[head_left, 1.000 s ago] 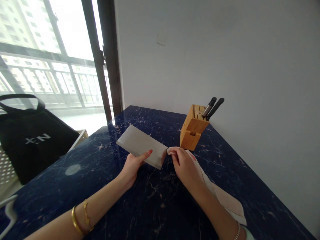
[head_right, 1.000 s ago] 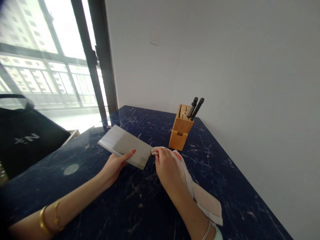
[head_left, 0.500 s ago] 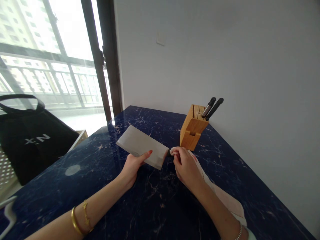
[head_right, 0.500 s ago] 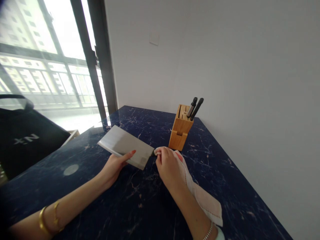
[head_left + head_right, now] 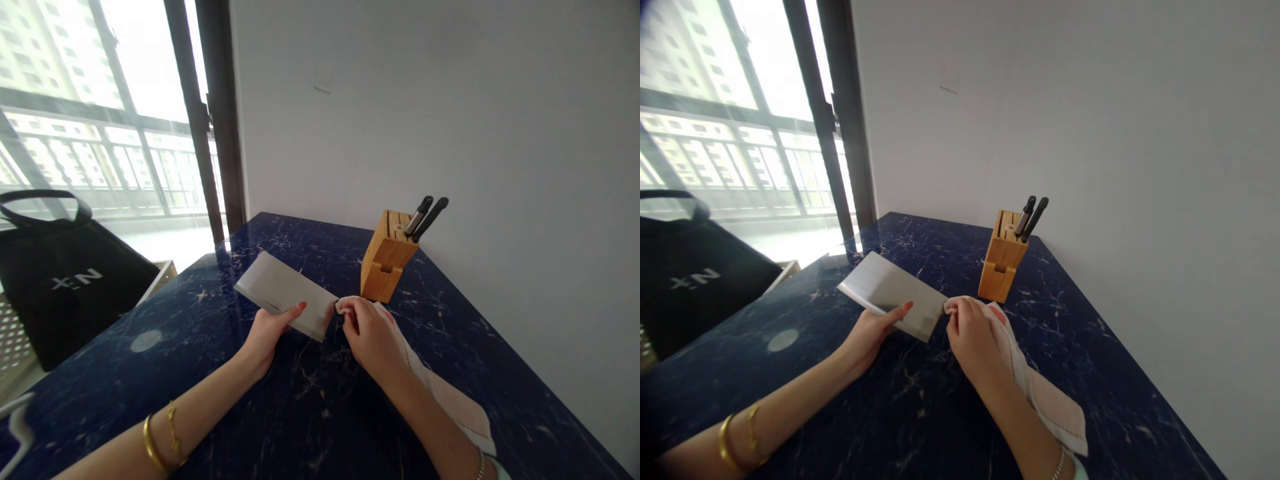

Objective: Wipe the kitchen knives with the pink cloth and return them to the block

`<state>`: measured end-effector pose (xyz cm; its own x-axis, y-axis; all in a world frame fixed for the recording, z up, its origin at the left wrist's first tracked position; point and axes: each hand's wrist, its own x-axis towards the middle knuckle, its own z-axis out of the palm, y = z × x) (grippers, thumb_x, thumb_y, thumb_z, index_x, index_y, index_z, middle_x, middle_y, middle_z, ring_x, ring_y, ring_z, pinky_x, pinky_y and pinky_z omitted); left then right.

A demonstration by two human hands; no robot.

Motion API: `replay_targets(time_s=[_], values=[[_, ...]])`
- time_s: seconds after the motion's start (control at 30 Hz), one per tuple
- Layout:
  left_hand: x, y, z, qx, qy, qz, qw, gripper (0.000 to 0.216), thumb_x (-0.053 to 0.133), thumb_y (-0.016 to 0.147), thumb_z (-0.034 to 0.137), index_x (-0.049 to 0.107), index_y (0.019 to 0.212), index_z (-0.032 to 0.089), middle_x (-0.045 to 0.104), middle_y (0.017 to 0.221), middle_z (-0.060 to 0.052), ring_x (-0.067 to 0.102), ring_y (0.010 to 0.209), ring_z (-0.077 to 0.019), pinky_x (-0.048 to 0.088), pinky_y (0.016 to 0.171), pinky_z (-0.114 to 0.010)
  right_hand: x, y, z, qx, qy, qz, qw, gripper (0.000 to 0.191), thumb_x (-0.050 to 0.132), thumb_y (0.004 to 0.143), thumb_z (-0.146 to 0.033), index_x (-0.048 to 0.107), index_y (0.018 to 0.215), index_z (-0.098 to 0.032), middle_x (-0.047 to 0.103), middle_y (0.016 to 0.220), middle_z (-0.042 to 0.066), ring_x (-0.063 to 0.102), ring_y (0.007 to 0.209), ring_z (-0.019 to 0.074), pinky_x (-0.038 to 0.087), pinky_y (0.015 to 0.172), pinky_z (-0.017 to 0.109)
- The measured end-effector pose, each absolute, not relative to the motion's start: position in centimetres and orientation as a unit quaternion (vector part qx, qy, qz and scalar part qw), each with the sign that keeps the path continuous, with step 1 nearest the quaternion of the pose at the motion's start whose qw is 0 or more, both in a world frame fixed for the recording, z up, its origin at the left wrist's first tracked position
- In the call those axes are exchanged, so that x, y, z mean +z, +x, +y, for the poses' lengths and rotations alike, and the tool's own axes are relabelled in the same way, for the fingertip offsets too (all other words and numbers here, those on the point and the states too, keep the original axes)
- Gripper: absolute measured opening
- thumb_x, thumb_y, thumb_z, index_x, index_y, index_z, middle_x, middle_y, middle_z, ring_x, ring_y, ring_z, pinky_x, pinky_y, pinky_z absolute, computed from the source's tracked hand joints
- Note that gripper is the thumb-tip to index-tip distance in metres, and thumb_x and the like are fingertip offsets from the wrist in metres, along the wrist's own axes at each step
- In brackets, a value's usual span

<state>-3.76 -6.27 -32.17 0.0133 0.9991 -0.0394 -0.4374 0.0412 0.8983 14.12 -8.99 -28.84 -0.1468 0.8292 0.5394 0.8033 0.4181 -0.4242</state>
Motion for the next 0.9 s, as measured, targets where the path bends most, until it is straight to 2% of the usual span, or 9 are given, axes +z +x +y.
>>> replay_targets(time_s=[0.3,0.5,0.73,0.9], values=[[-32.12,-3.7,-6.38,0.589,0.363,0.39,0.608,0.044,0.074,0.063,0.026,0.06,0.102,0.011,0.067,0.103,-0.013,0.063,0.091,-0.0264,0.051,0.081,-0.036,-28.61,14.11,-8.86,0.022,-0.532,-0.759,0.374,0.024,0.041,0.081,-0.009,0.056,0.093,-0.022,0.06,0.094,0.001,0.054,0.09,0.0143,0.039,0.084,0.029],[-32.14,-3.6,-6.33,0.595,0.356,0.402,0.598,0.043,0.073,0.064,0.027,0.061,0.1,0.008,0.067,0.102,-0.014,0.063,0.089,-0.026,0.051,0.08,-0.035,-28.3,13.72,-9.47,0.004,-0.504,-0.796,0.336,0.022,0.046,0.078,-0.009,0.059,0.09,-0.022,0.061,0.094,0.002,0.054,0.091,0.0161,0.039,0.085,0.031],[-32.21,-3.59,-6.42,0.604,0.352,0.4,0.592,0.044,0.075,0.062,0.026,0.062,0.1,0.01,0.067,0.102,-0.013,0.064,0.089,-0.0254,0.052,0.079,-0.034,-28.49,14.03,-9.12,0.01,-0.522,-0.772,0.362,0.027,0.042,0.081,-0.01,0.057,0.099,-0.024,0.06,0.101,0.002,0.053,0.097,0.0157,0.038,0.088,0.031],[-32.14,-3.64,-6.35,0.599,0.346,0.408,0.596,0.043,0.074,0.062,0.026,0.062,0.099,0.01,0.067,0.1,-0.013,0.064,0.087,-0.0251,0.052,0.077,-0.033,-28.11,13.52,-9.51,0.005,-0.519,-0.789,0.327,0.02,0.048,0.075,-0.009,0.06,0.086,-0.021,0.062,0.091,0.003,0.055,0.089,0.0167,0.04,0.083,0.031]])
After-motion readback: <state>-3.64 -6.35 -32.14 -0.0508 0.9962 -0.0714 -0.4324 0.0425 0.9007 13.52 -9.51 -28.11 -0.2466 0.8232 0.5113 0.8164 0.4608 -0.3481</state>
